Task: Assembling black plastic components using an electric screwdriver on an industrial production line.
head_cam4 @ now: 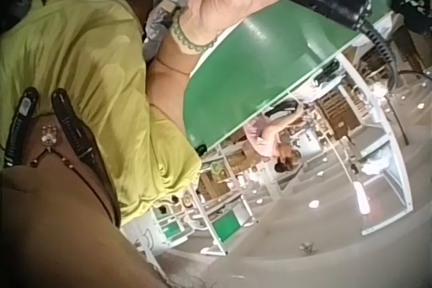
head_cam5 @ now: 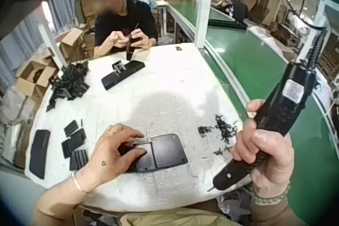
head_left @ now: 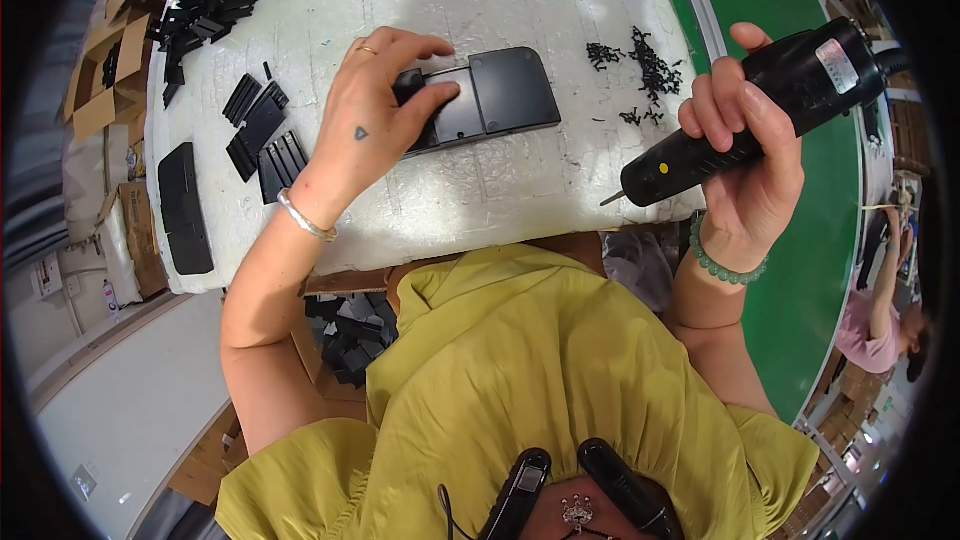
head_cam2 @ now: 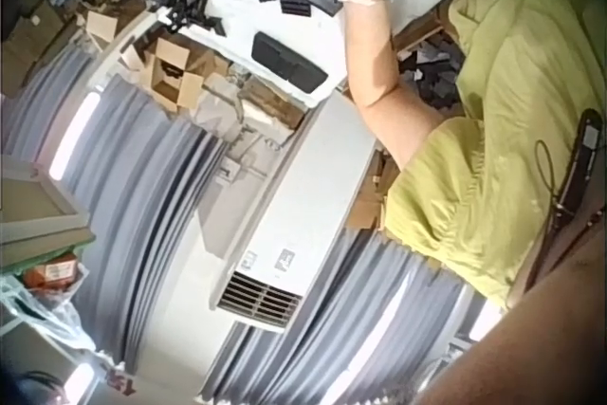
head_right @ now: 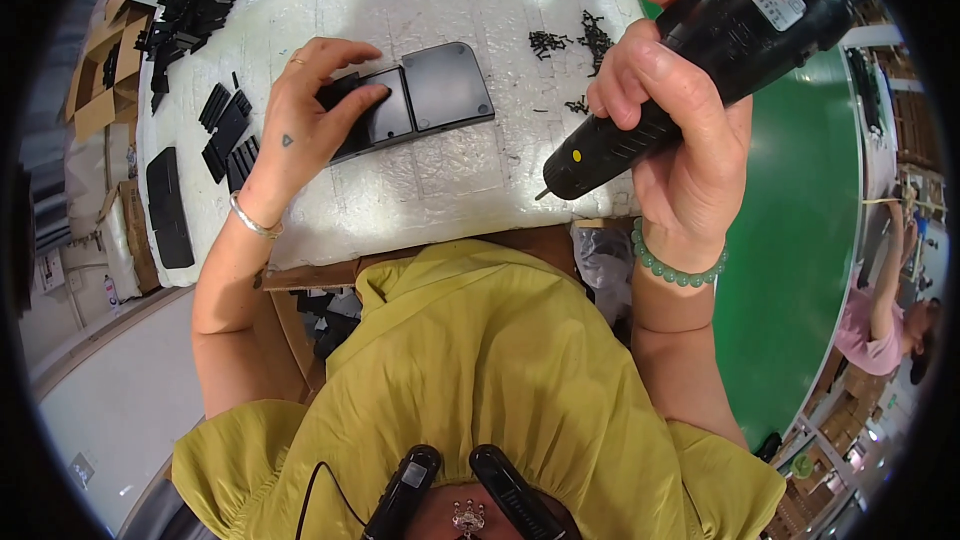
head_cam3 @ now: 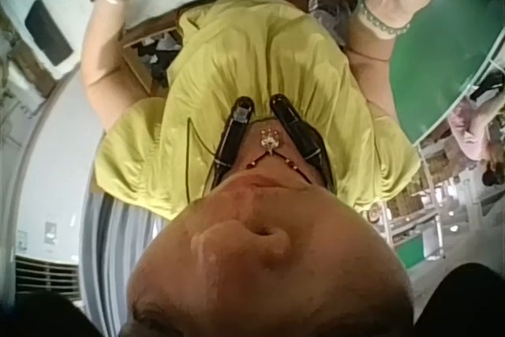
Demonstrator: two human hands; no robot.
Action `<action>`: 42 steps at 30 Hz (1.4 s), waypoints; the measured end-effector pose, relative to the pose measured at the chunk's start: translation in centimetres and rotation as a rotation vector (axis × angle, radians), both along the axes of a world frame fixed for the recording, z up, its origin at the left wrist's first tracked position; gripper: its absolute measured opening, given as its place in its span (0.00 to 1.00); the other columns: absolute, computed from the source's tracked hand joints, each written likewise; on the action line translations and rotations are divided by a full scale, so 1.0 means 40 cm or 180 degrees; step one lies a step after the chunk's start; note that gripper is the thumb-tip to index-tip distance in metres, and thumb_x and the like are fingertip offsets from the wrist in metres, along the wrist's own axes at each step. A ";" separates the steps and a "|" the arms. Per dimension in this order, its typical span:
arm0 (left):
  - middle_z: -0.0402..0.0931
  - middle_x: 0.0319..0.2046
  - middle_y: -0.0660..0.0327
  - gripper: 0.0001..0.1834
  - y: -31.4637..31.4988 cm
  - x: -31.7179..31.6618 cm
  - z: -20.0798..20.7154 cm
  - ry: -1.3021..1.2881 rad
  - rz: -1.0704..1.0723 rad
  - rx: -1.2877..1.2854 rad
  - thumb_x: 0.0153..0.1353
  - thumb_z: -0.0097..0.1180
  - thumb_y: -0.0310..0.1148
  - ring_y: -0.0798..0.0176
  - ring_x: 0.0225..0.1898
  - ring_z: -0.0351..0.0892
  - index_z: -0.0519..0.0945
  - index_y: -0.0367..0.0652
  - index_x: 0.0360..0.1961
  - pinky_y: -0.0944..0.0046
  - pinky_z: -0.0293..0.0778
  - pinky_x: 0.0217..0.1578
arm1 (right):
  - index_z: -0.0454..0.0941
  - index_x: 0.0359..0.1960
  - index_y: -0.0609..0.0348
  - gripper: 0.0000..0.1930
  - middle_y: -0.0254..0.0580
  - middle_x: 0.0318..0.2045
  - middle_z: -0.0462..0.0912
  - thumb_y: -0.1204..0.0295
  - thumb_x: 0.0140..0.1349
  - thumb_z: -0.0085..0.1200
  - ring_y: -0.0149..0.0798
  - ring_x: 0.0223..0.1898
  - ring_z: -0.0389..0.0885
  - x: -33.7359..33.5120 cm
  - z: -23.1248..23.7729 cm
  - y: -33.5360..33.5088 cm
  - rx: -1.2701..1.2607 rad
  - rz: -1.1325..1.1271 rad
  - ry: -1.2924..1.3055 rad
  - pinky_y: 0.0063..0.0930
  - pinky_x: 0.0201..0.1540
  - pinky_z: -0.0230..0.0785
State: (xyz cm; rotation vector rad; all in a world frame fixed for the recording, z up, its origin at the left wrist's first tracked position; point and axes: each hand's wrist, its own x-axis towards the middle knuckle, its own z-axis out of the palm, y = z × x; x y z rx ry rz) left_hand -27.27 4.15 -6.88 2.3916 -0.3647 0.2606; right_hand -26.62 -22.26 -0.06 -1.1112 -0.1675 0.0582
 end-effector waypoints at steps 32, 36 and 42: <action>0.75 0.30 0.56 0.21 -0.102 -0.049 0.003 0.1231 -0.0585 -0.0480 0.44 0.66 0.41 0.53 0.30 0.72 0.77 0.42 0.39 0.62 0.69 0.33 | 0.65 0.36 0.65 0.11 0.36 0.23 0.65 0.78 0.51 0.50 0.29 0.17 0.64 0.139 -0.021 0.048 -0.0151 -0.1297 -0.0958 0.24 0.21 0.62; 0.74 0.33 0.56 0.22 -0.097 -0.028 0.040 0.0541 -0.0618 -0.0006 0.43 0.67 0.40 0.52 0.35 0.70 0.77 0.40 0.39 0.62 0.68 0.36 | 0.65 0.36 0.65 0.11 0.36 0.21 0.66 0.78 0.52 0.50 0.29 0.16 0.64 0.148 -0.025 0.040 -0.0252 -0.1238 -0.0929 0.23 0.21 0.61; 0.75 0.32 0.59 0.16 -0.145 0.058 0.013 -0.0519 -0.0716 -0.0063 0.43 0.66 0.35 0.53 0.39 0.70 0.80 0.41 0.34 0.60 0.68 0.39 | 0.66 0.41 0.60 0.13 0.33 0.19 0.63 0.76 0.52 0.47 0.29 0.19 0.61 0.119 -0.019 0.017 -0.0063 -0.1007 -0.1143 0.29 0.29 0.59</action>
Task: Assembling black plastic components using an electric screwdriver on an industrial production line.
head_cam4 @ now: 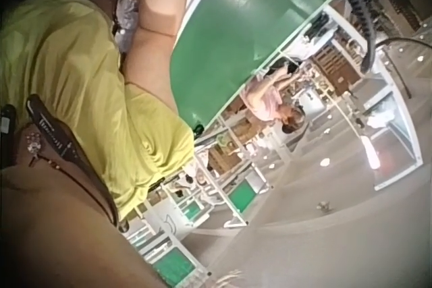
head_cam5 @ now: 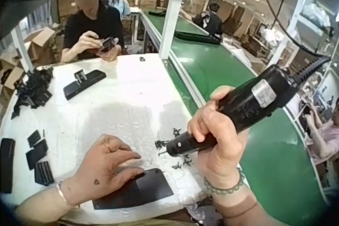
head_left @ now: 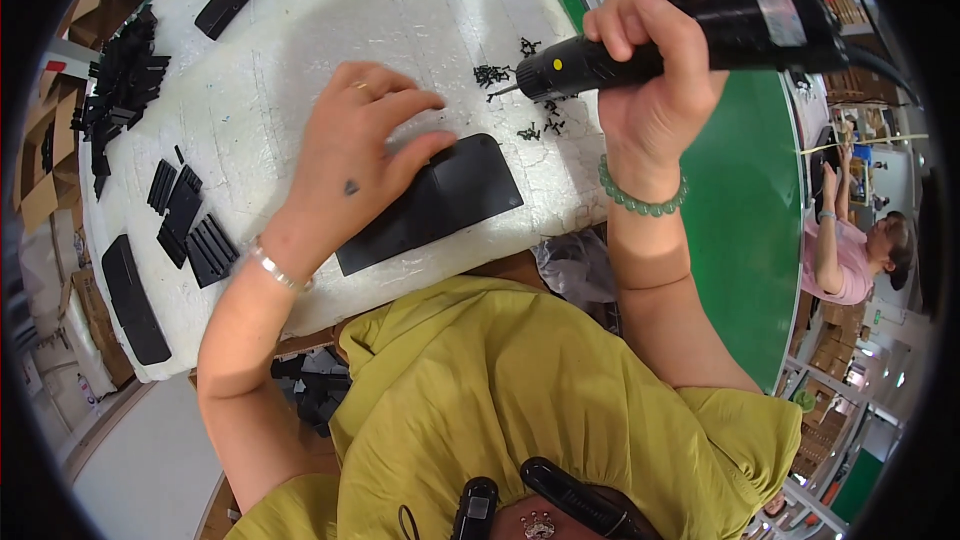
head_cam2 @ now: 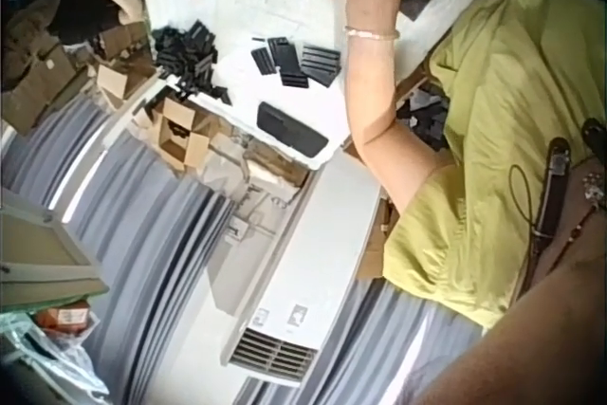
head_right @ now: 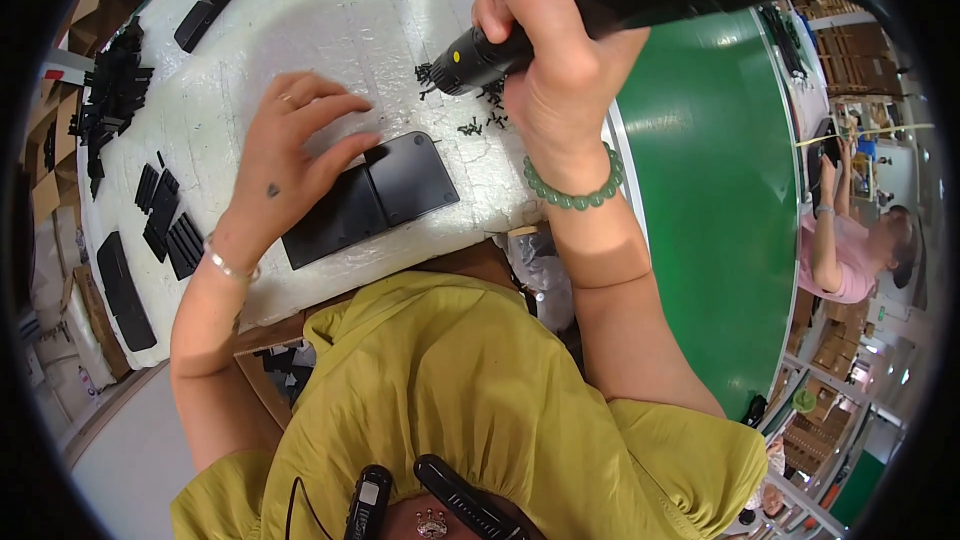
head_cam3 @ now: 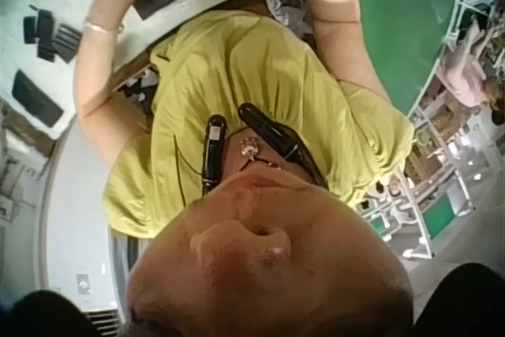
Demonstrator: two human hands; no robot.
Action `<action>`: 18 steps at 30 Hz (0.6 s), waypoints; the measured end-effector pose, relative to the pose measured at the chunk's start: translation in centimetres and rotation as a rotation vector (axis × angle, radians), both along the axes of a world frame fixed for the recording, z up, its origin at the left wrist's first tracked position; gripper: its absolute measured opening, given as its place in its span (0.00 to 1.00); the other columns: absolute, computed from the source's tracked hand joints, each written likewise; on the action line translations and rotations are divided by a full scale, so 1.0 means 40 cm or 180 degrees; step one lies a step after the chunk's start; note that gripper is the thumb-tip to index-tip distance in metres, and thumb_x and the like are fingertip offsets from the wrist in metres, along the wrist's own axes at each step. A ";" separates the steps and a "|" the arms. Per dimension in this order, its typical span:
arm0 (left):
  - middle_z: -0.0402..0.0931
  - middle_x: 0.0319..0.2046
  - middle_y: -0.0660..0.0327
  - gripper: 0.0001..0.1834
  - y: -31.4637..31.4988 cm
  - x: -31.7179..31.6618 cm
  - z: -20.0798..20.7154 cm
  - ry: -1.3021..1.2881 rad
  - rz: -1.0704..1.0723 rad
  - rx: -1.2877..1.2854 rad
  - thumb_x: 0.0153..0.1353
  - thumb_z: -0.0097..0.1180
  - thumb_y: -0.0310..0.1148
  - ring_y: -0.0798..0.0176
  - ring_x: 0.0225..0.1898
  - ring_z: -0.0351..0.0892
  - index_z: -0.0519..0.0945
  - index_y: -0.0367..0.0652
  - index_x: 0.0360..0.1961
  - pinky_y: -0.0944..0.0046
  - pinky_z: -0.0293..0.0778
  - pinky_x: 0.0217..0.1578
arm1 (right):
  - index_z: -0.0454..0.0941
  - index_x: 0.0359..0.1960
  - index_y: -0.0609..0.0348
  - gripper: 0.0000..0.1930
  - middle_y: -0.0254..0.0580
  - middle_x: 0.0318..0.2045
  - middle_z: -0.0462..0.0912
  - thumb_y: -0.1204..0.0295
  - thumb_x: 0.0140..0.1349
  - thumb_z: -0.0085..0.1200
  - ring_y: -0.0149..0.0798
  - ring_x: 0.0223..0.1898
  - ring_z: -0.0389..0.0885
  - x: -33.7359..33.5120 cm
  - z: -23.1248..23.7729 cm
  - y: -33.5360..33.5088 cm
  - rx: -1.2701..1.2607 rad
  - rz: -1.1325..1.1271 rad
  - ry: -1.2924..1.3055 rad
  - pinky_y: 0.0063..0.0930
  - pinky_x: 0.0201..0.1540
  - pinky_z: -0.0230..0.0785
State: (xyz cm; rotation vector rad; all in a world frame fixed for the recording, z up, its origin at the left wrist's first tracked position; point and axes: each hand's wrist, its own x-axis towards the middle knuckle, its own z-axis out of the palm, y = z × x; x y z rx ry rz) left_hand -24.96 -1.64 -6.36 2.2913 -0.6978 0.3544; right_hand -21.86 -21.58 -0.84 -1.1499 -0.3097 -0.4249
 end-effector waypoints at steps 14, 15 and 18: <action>0.76 0.24 0.61 0.06 -0.071 0.040 -0.009 -0.0350 -0.0493 -0.0794 0.46 0.62 0.26 0.59 0.31 0.75 0.80 0.42 0.28 0.64 0.71 0.30 | 0.70 0.44 0.57 0.15 0.26 0.18 0.62 0.74 0.54 0.43 0.23 0.19 0.61 -0.070 0.068 -0.030 0.0518 0.0961 -0.0682 0.23 0.31 0.57; 0.76 0.24 0.61 0.06 -0.074 0.034 -0.009 -0.0157 -0.0512 -0.1054 0.46 0.62 0.25 0.59 0.30 0.75 0.80 0.42 0.28 0.64 0.71 0.29 | 0.70 0.44 0.57 0.15 0.26 0.18 0.62 0.74 0.54 0.43 0.23 0.19 0.61 -0.075 0.070 -0.033 0.0517 0.0961 -0.0684 0.23 0.31 0.57; 0.77 0.24 0.60 0.06 -0.076 0.017 -0.007 0.0000 -0.0476 -0.1324 0.47 0.61 0.24 0.59 0.27 0.76 0.80 0.42 0.28 0.65 0.71 0.27 | 0.69 0.44 0.56 0.15 0.25 0.17 0.62 0.74 0.53 0.43 0.23 0.19 0.61 -0.085 0.071 -0.036 0.0649 0.1111 -0.0827 0.21 0.29 0.56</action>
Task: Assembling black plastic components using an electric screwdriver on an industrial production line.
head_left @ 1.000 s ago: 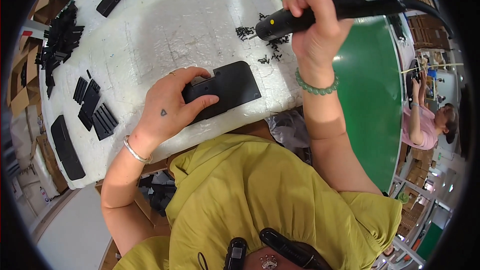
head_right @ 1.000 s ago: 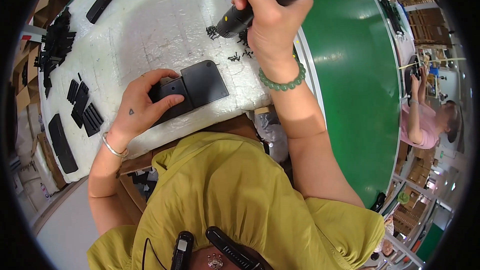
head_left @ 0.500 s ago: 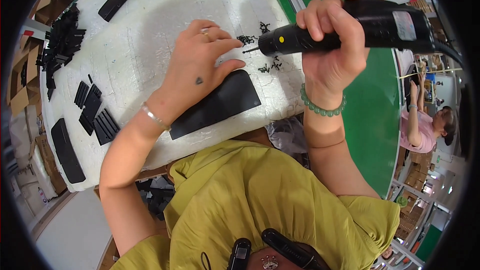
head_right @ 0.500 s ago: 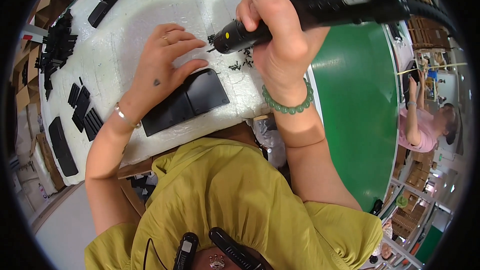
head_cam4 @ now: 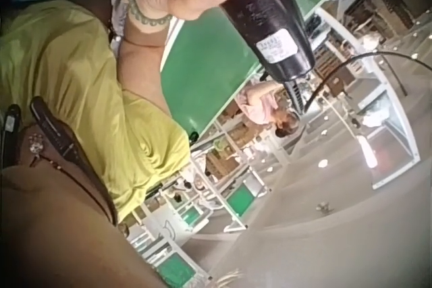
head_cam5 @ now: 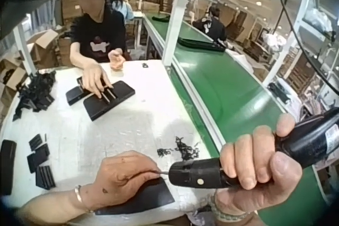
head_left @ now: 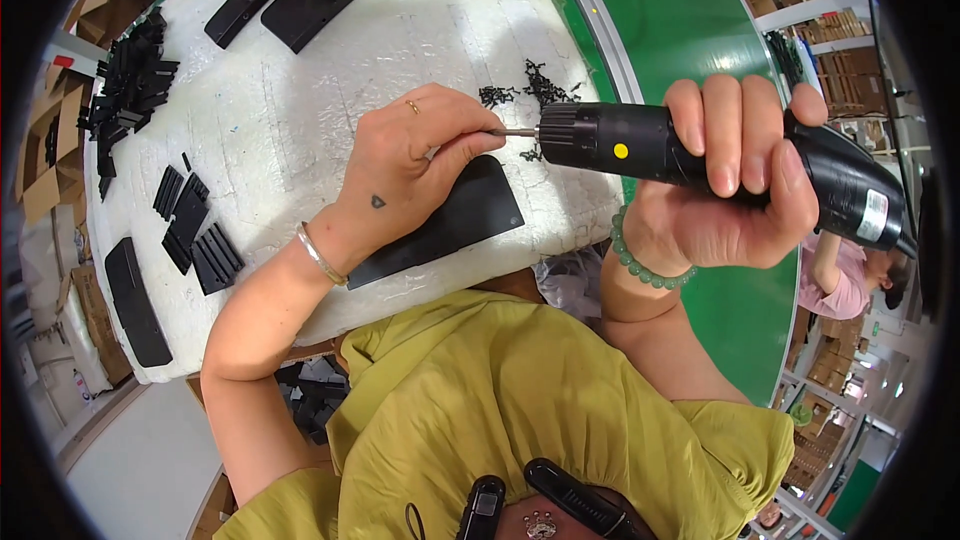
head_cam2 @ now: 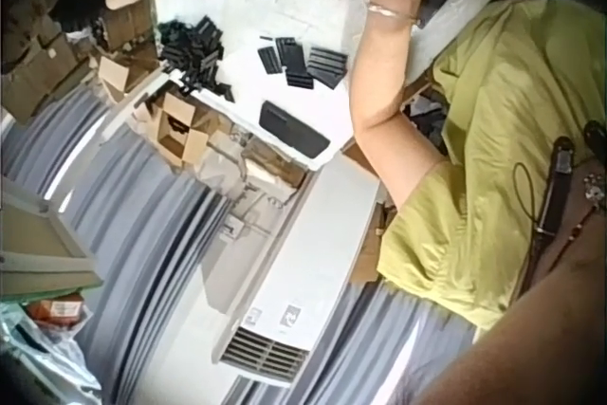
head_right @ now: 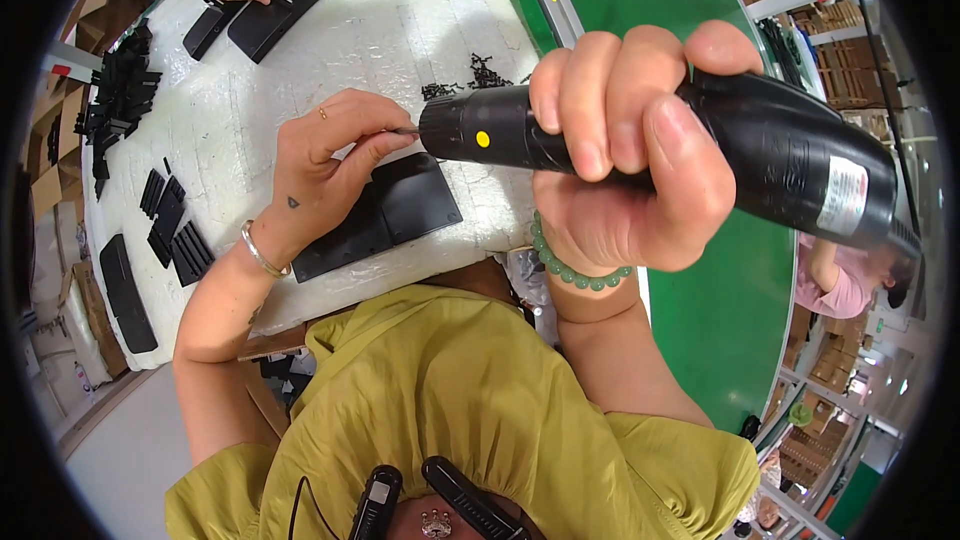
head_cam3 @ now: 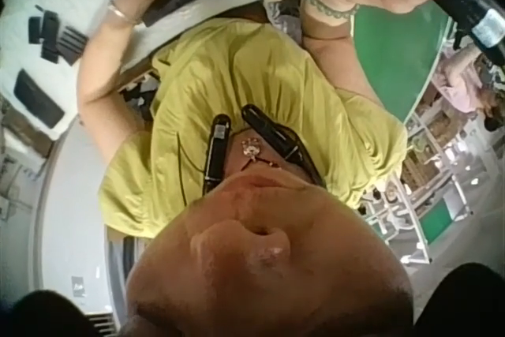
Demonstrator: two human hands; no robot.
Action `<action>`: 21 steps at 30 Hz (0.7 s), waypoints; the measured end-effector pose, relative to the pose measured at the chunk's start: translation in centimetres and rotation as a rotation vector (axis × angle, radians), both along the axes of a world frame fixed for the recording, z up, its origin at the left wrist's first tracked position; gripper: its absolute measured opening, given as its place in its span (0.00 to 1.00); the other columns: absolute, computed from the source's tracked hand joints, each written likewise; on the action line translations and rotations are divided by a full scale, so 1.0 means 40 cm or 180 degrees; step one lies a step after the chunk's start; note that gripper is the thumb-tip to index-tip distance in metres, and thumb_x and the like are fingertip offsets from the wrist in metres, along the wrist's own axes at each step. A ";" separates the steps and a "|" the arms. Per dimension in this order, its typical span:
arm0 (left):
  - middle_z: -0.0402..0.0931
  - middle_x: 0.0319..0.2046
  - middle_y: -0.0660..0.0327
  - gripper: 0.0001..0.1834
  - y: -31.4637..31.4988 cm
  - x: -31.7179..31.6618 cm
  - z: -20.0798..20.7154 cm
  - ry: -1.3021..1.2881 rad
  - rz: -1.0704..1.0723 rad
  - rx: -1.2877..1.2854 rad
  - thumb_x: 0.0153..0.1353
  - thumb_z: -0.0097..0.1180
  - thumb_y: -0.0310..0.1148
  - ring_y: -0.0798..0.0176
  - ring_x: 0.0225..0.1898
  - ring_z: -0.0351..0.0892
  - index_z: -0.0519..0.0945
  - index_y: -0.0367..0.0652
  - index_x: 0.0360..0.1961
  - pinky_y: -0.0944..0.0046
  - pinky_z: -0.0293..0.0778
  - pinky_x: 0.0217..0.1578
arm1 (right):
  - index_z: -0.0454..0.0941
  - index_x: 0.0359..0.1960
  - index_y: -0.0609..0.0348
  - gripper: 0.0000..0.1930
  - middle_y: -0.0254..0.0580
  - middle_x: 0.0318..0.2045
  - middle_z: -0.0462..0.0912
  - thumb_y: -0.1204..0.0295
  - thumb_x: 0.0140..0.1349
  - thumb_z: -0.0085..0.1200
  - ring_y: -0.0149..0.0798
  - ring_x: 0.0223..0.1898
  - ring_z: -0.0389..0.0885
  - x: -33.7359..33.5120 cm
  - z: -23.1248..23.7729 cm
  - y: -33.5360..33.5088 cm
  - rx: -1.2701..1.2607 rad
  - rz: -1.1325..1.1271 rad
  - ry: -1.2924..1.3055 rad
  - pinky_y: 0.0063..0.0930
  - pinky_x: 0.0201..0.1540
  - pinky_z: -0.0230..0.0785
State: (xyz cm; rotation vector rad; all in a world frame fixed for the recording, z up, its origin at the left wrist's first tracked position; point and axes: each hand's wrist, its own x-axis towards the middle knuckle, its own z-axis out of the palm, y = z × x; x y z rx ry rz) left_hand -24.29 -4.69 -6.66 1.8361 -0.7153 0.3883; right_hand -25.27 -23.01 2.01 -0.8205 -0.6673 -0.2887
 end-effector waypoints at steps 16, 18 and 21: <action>0.77 0.32 0.57 0.09 0.161 -0.046 -0.044 0.0273 0.0505 0.1258 0.52 0.58 0.33 0.54 0.36 0.74 0.79 0.40 0.33 0.61 0.70 0.37 | 0.68 0.47 0.53 0.18 0.25 0.17 0.63 0.75 0.52 0.42 0.23 0.18 0.61 -0.033 -0.036 0.072 -0.0610 0.0705 -0.0085 0.21 0.29 0.56; 0.77 0.32 0.54 0.13 0.175 -0.069 -0.018 0.0564 0.0461 0.1524 0.51 0.61 0.32 0.51 0.35 0.74 0.77 0.38 0.37 0.61 0.69 0.32 | 0.66 0.48 0.53 0.19 0.26 0.18 0.64 0.76 0.53 0.42 0.24 0.19 0.61 -0.034 -0.048 0.077 -0.0830 0.0848 -0.0163 0.20 0.28 0.56; 0.76 0.30 0.55 0.18 0.169 -0.106 0.021 0.1664 0.0040 0.1361 0.49 0.63 0.34 0.54 0.29 0.73 0.75 0.39 0.41 0.63 0.68 0.30 | 0.64 0.50 0.54 0.20 0.27 0.19 0.64 0.76 0.53 0.42 0.25 0.19 0.61 -0.041 -0.054 0.093 -0.1070 0.0828 -0.0080 0.21 0.28 0.56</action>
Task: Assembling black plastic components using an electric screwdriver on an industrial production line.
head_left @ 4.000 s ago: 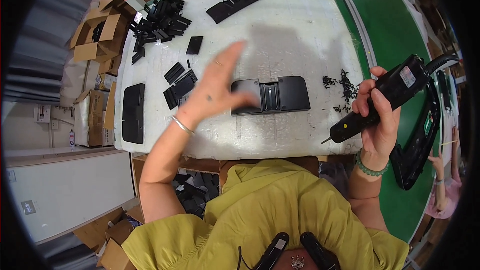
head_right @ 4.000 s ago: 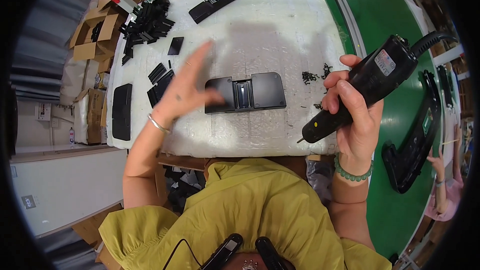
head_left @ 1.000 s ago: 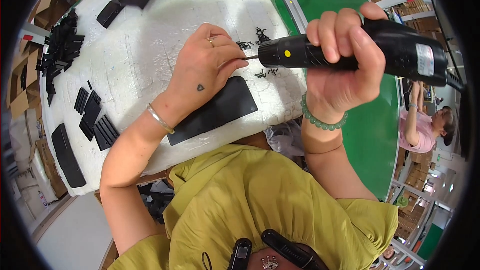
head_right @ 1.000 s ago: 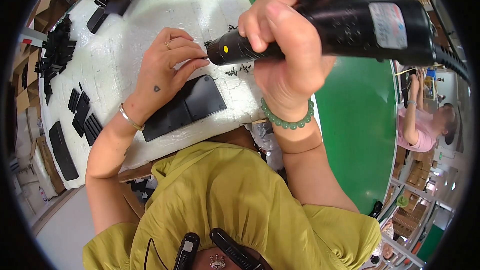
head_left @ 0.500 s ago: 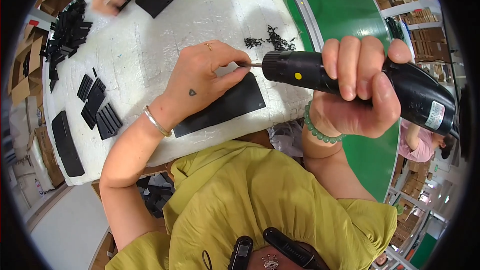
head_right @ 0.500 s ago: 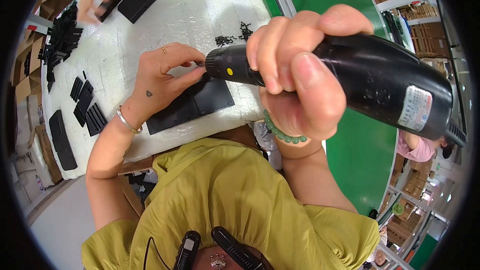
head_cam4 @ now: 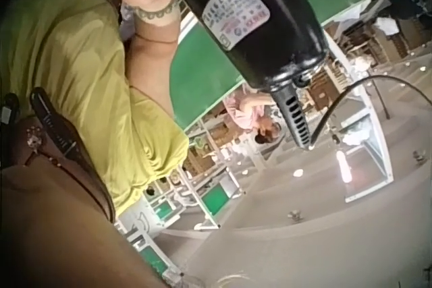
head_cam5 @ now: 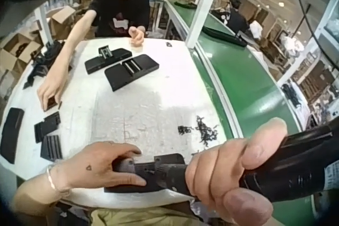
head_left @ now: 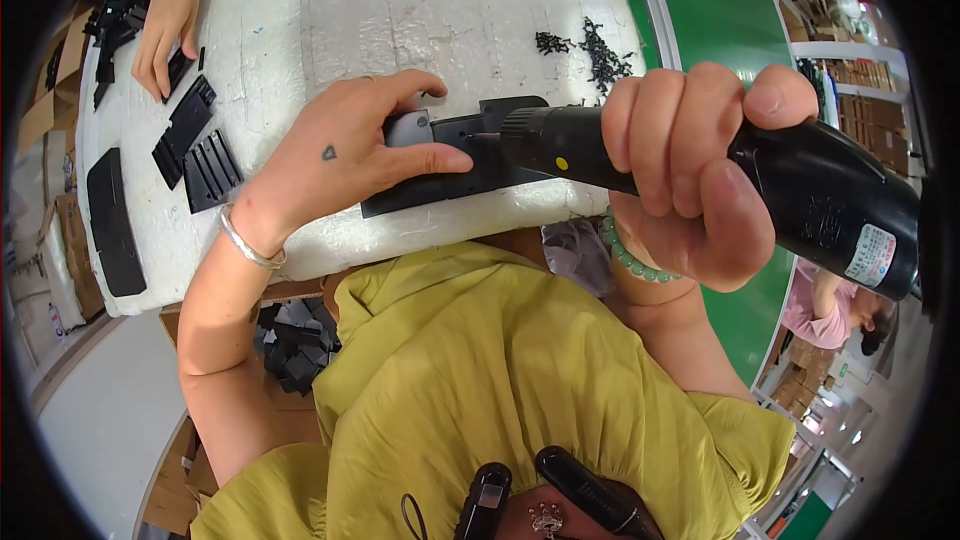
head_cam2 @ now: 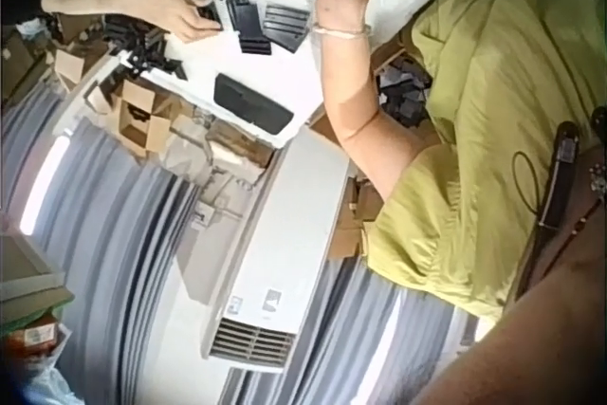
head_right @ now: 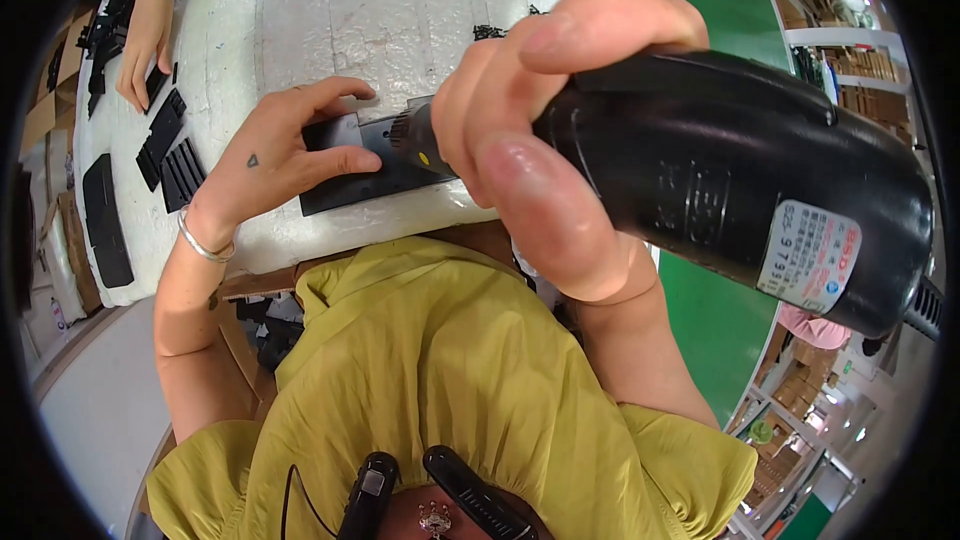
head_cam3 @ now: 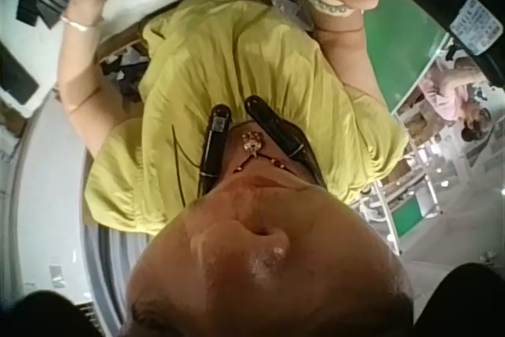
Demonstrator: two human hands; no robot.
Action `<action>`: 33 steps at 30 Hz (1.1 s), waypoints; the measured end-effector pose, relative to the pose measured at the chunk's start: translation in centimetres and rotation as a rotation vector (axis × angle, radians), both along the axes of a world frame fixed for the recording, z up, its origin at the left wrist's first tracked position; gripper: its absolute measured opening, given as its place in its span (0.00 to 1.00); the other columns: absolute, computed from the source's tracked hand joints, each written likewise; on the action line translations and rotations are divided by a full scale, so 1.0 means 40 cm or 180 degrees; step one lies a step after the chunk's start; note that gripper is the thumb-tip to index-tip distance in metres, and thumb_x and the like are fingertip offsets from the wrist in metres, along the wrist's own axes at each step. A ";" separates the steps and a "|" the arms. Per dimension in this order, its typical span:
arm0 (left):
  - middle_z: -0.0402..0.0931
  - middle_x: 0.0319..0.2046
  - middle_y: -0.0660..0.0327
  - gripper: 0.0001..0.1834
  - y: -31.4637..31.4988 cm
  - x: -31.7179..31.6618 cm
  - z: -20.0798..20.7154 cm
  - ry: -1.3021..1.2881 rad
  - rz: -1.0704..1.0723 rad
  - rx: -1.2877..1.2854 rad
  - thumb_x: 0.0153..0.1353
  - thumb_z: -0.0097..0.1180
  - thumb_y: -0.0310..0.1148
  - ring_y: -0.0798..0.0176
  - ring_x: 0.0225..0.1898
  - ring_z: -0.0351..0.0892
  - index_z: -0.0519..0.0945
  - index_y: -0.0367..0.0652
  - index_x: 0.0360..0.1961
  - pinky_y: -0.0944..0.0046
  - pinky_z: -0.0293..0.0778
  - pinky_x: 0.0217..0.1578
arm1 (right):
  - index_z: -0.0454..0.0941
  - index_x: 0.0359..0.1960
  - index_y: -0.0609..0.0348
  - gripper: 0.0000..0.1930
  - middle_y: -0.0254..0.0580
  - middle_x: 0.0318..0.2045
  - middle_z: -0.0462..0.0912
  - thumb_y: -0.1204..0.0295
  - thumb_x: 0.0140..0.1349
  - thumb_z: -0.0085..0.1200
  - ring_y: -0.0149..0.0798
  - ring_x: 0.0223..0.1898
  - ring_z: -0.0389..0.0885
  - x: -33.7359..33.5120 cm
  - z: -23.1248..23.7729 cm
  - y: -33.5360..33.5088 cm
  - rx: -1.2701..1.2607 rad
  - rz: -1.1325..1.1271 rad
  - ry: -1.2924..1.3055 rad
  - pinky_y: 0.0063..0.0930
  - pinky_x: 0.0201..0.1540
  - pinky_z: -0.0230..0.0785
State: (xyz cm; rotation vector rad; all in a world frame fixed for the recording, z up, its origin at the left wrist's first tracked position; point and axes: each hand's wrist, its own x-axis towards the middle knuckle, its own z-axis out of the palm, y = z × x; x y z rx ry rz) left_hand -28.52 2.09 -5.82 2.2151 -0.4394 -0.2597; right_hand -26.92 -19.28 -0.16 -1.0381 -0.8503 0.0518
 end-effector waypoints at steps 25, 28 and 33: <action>0.73 0.22 0.52 0.21 -0.029 -0.002 -0.040 0.0593 0.0133 -0.0293 0.48 0.62 0.35 0.50 0.30 0.73 0.68 0.42 0.41 0.55 0.66 0.32 | 0.59 0.36 0.54 0.13 0.33 0.17 0.65 0.78 0.49 0.47 0.27 0.15 0.59 -0.015 0.019 0.104 -0.1126 -0.0407 0.0016 0.23 0.22 0.58; 0.72 0.21 0.52 0.23 -0.028 -0.004 -0.024 0.0674 0.0151 -0.0322 0.48 0.62 0.36 0.49 0.29 0.73 0.65 0.41 0.42 0.54 0.65 0.32 | 0.59 0.36 0.54 0.13 0.33 0.17 0.65 0.79 0.49 0.47 0.27 0.15 0.59 -0.012 0.023 0.106 -0.1182 -0.0361 0.0020 0.23 0.21 0.58; 0.70 0.21 0.54 0.26 -0.017 -0.018 -0.028 0.0624 0.0317 -0.0220 0.47 0.64 0.37 0.52 0.25 0.70 0.64 0.41 0.43 0.57 0.65 0.28 | 0.60 0.37 0.55 0.12 0.32 0.16 0.63 0.77 0.50 0.46 0.27 0.16 0.58 -0.002 0.024 0.112 -0.0861 -0.0272 0.0131 0.24 0.23 0.57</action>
